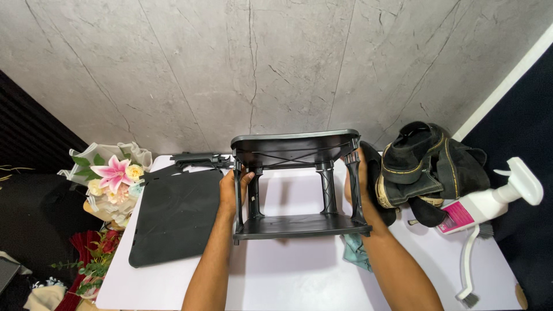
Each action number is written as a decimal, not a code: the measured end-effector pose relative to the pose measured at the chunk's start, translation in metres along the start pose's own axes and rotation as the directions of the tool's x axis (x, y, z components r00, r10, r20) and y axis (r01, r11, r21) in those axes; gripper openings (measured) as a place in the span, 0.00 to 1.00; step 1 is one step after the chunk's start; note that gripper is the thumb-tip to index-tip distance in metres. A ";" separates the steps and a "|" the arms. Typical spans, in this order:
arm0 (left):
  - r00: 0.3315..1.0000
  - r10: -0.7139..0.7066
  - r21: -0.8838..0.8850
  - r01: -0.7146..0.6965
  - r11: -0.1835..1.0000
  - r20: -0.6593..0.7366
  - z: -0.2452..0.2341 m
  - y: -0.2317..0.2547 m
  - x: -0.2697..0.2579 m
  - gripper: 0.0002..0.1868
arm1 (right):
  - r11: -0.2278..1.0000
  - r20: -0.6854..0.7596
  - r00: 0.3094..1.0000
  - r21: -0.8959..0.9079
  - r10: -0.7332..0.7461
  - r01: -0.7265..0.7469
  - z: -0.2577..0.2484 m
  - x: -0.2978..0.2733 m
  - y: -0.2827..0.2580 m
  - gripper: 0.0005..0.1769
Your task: The person wipes a black plastic stool seat with a cloth, then attaches four legs to the seat. They spray the seat with a cleaning solution and wipe it again before stacking the assembled stool on another seat.
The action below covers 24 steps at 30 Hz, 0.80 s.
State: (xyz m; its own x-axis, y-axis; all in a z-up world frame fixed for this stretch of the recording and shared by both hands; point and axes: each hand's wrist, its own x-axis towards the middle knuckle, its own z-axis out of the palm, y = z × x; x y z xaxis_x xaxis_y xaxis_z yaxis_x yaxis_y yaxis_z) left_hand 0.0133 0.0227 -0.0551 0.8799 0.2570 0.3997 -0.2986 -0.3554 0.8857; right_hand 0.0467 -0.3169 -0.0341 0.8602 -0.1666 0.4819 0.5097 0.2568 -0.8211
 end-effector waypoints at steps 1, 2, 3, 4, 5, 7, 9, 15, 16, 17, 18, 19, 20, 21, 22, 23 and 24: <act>1.000 -0.020 0.005 0.020 1.000 0.013 -0.001 0.002 0.000 0.14 | 0.988 0.035 0.999 0.150 -0.032 0.026 -0.001 0.008 -0.019 0.39; 0.999 -0.038 0.009 0.037 0.999 0.027 -0.002 0.005 0.000 0.14 | 0.982 0.111 0.993 0.187 -0.044 0.022 -0.001 0.011 -0.039 0.42; 0.998 -0.056 0.013 0.055 0.998 0.042 -0.001 0.008 0.001 0.13 | 0.975 0.187 0.981 0.224 -0.057 0.014 -0.001 0.013 -0.059 0.45; 0.995 -0.081 0.030 0.079 0.996 0.053 -0.002 0.011 0.001 0.13 | 0.966 0.258 0.964 0.259 -0.070 0.002 0.004 0.013 -0.075 0.47; 0.992 -0.106 0.047 0.103 0.994 0.064 -0.002 0.014 0.001 0.12 | 0.977 0.292 0.950 0.211 -0.106 0.044 0.010 0.015 -0.088 0.48; 0.990 -0.123 0.033 0.120 0.992 0.070 -0.002 0.019 0.000 0.12 | 0.983 0.369 0.913 0.122 -0.174 0.138 0.019 0.018 -0.106 0.49; 0.991 -0.110 -0.028 0.113 0.993 0.072 -0.002 0.022 -0.002 0.13 | 0.991 0.337 0.938 0.126 -0.079 0.039 0.026 0.015 -0.112 0.44; 0.991 -0.103 -0.085 0.110 0.990 0.083 -0.002 0.018 -0.005 0.13 | 0.964 0.275 0.961 0.260 -0.019 -0.055 0.023 0.013 -0.093 0.29; 0.990 -0.108 -0.069 0.114 0.991 0.087 -0.002 0.015 -0.005 0.13 | 0.961 0.262 0.965 0.266 0.001 -0.073 0.020 0.013 -0.089 0.27; 0.989 -0.114 -0.052 0.119 0.992 0.091 -0.001 0.010 -0.004 0.12 | 0.957 0.260 0.966 0.277 0.006 -0.081 0.017 0.013 -0.086 0.25; 0.988 -0.121 -0.036 0.125 0.991 0.093 0.000 0.005 -0.004 0.12 | 0.953 0.261 0.965 0.288 0.012 -0.090 0.014 0.013 -0.082 0.23; 0.991 -0.103 -0.061 0.109 0.992 0.090 0.001 0.000 -0.004 0.11 | 0.949 0.262 0.965 0.298 0.019 -0.099 0.011 0.013 -0.081 0.21; 0.992 -0.088 -0.083 0.095 0.992 0.085 0.002 -0.005 -0.004 0.11 | 0.968 0.241 0.970 0.237 0.028 -0.087 0.007 0.013 -0.080 0.21; 0.994 -0.073 -0.105 0.082 0.991 0.080 0.004 -0.009 -0.004 0.11 | 0.982 0.220 0.975 0.174 0.036 -0.076 0.002 0.012 -0.080 0.21; 0.991 -0.038 -0.140 0.056 0.989 0.128 0.001 -0.010 -0.003 0.13 | 0.990 0.209 0.977 0.121 0.039 -0.065 0.003 0.013 -0.078 0.21; 0.985 -0.001 -0.176 0.032 0.984 0.174 -0.002 -0.010 -0.001 0.15 | 0.980 0.211 0.977 0.193 0.004 -0.046 0.005 0.013 -0.076 0.21; 0.976 0.033 -0.215 0.015 0.977 0.217 -0.006 -0.007 -0.003 0.17 | 0.965 0.213 0.977 0.260 -0.024 -0.033 0.007 0.013 -0.074 0.20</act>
State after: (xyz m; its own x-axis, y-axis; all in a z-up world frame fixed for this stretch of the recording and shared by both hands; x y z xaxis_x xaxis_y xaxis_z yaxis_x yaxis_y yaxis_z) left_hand 0.0104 0.0299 -0.0606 0.9289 0.0441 0.3677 -0.3577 -0.1504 0.9216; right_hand 0.0200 -0.3315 0.0354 0.8307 0.0341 0.5557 0.4671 0.5007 -0.7288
